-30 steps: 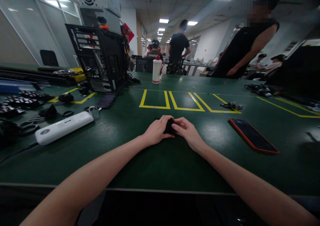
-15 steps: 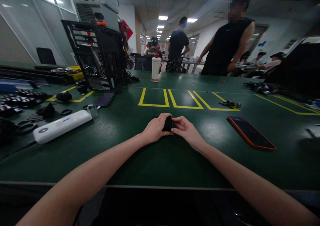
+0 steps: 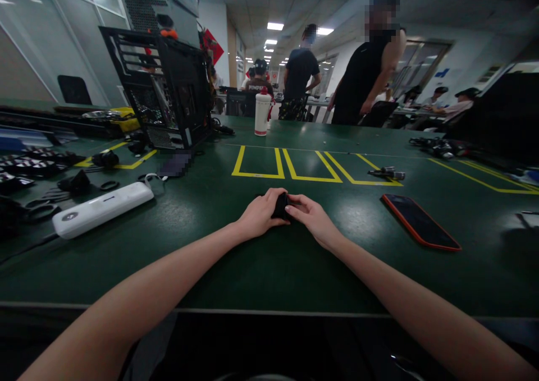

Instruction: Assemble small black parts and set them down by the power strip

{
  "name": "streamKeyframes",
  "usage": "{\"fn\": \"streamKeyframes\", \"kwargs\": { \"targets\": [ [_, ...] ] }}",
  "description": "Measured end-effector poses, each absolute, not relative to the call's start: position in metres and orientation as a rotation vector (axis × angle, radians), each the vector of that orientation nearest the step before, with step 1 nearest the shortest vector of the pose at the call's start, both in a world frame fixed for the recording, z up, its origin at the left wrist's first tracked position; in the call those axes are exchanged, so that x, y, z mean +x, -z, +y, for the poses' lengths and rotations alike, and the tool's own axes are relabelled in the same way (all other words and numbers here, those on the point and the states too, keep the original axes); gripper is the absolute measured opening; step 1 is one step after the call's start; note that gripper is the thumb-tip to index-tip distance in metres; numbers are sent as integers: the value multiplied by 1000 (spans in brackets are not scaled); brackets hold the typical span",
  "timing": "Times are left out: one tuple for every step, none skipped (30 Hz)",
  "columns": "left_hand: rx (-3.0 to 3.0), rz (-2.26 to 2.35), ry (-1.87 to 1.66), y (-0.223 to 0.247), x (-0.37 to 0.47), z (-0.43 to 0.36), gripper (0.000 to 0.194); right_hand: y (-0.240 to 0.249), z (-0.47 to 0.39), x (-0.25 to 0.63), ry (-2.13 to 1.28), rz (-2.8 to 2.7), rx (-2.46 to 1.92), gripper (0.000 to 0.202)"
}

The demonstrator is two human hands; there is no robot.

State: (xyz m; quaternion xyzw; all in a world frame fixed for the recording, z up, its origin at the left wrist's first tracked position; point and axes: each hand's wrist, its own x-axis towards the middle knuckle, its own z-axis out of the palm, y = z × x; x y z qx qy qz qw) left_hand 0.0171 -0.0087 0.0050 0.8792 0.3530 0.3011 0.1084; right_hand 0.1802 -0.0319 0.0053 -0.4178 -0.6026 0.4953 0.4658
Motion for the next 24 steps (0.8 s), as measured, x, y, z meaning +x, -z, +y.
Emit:
{"fn": "streamKeyframes", "kwargs": {
  "targets": [
    [2587, 1041, -887, -5, 17, -9, 62, -6, -33, 180, -1226, -1490, -1009, 30],
    [2588, 1045, -888, -5, 17, -9, 62, -7, -34, 180, -1233, -1493, -991, 29],
    [2591, 1047, -889, -5, 17, -9, 62, -7, -35, 180, -1238, -1491, -971, 30],
    [2594, 1049, -890, -4, 17, -9, 61, -7, -36, 180, -1241, -1487, -959, 30],
    [2597, 1049, -889, -4, 17, -9, 62, -7, -36, 179, -1240, -1482, -957, 29],
    [2599, 1048, -890, -4, 17, -9, 62, -7, -36, 179, -1231, -1475, -965, 27],
    [2601, 1046, -889, -5, 17, -9, 62, -6, -36, 179, -1217, -1467, -977, 24],
    [2602, 1043, -890, -5, 16, -9, 63, -5, -35, 179, -1202, -1459, -988, 22],
    [2601, 1040, -892, -5, 16, -9, 63, -4, -34, 179, -1185, -1452, -997, 21],
    [2599, 1035, -893, -5, 16, -9, 63, -3, -33, 179, -1172, -1446, -1004, 22],
    [2597, 1030, -892, -5, 16, -9, 63, -2, -31, 179, -1162, -1440, -1014, 23],
    [2596, 1025, -891, -5, 16, -9, 63, -1, -30, 179, -1158, -1434, -1028, 26],
    [2596, 1022, -888, -5, 15, -9, 62, 0, -29, 179, -1162, -1432, -1044, 29],
    [2596, 1020, -885, -5, 15, -9, 62, 0, -29, 180, -1172, -1436, -1059, 31],
    [2597, 1021, -883, -5, 15, -9, 62, 0, -28, 180, -1185, -1445, -1068, 33],
    [2599, 1023, -882, -5, 15, -9, 63, 0, -29, 181, -1201, -1458, -1068, 33],
    [2600, 1026, -880, -5, 15, -9, 63, -1, -30, 181, -1212, -1474, -1058, 33],
    [2600, 1029, -879, -5, 16, -9, 62, -2, -31, 181, -1218, -1487, -1039, 31],
    [2600, 1033, -878, -5, 16, -9, 62, -3, -33, 181, -1223, -1494, -1015, 30],
    [2599, 1038, -877, -5, 16, -10, 61, -4, -34, 181, -1230, -1495, -989, 30],
    [2597, 1042, -875, -5, 16, -10, 61, -4, -36, 180, -1240, -1495, -962, 31],
    [2597, 1043, -874, -6, 16, -10, 61, -5, -37, 180, -1246, -1493, -941, 31],
    [2597, 1042, -875, -6, 16, -10, 61, -6, -38, 180, -1250, -1490, -931, 31],
    [2597, 1041, -875, -6, 16, -10, 61, -6, -38, 179, -1247, -1484, -933, 29]
  ]
}}
